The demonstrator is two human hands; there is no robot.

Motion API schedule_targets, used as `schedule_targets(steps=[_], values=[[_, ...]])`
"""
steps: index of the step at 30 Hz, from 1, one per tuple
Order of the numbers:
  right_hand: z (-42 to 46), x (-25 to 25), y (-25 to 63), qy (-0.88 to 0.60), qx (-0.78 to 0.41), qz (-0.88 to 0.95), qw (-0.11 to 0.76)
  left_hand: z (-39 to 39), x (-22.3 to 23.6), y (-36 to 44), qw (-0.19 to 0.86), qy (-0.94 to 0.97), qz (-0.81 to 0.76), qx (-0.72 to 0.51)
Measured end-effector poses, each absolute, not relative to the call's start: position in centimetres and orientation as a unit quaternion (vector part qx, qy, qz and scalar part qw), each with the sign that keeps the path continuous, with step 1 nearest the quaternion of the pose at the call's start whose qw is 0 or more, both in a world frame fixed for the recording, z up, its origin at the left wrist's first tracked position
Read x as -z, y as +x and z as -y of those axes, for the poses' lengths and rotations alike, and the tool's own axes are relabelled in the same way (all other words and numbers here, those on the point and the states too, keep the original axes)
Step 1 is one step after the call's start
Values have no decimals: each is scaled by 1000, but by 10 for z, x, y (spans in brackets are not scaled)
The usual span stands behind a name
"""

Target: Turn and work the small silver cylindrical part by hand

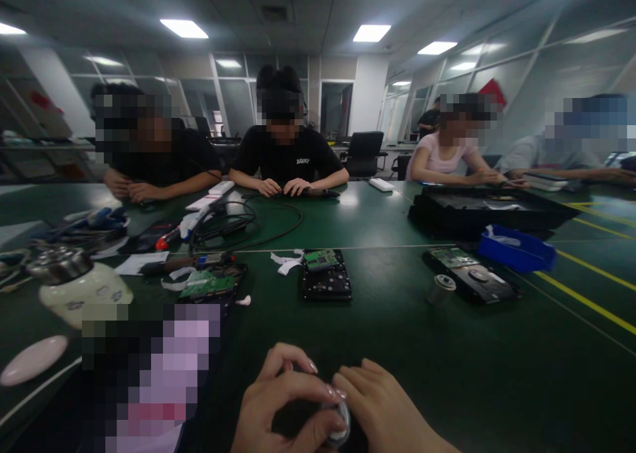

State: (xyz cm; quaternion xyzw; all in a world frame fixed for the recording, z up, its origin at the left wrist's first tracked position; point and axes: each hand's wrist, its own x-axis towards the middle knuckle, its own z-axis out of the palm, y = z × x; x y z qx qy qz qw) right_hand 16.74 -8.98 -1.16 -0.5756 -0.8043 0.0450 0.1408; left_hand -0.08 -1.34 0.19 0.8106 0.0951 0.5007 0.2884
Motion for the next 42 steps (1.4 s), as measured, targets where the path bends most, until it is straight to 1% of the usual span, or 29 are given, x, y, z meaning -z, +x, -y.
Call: schedule_targets(steps=[4, 9, 12, 16, 19, 25, 30, 36, 42], values=[[89, 11, 167, -577, -40, 804, 138, 12, -1, -3, 301, 817, -91, -483], [89, 12, 168, -577, -36, 804, 139, 9, -2, -7, 279, 838, -66, -465], [89, 13, 170, -574, -38, 807, 136, 12, 2, -10, 272, 845, -94, -452], [88, 15, 172, -573, -51, 807, 134, 20, 12, -11, 290, 838, -129, -444], [88, 15, 172, -576, -47, 805, 133, 19, 14, -12, 287, 837, -126, -448], [88, 14, 171, -582, -54, 800, 133, 11, 0, -13, 233, 850, -74, -466], [89, 16, 172, -574, -71, 803, 145, 21, 2, -7, 219, 844, -109, -477], [90, 17, 171, -576, -53, 801, 154, 25, 3, -5, 232, 833, -86, -495], [91, 15, 169, -580, -47, 798, 157, 22, -4, -10, 215, 827, -116, -507]])
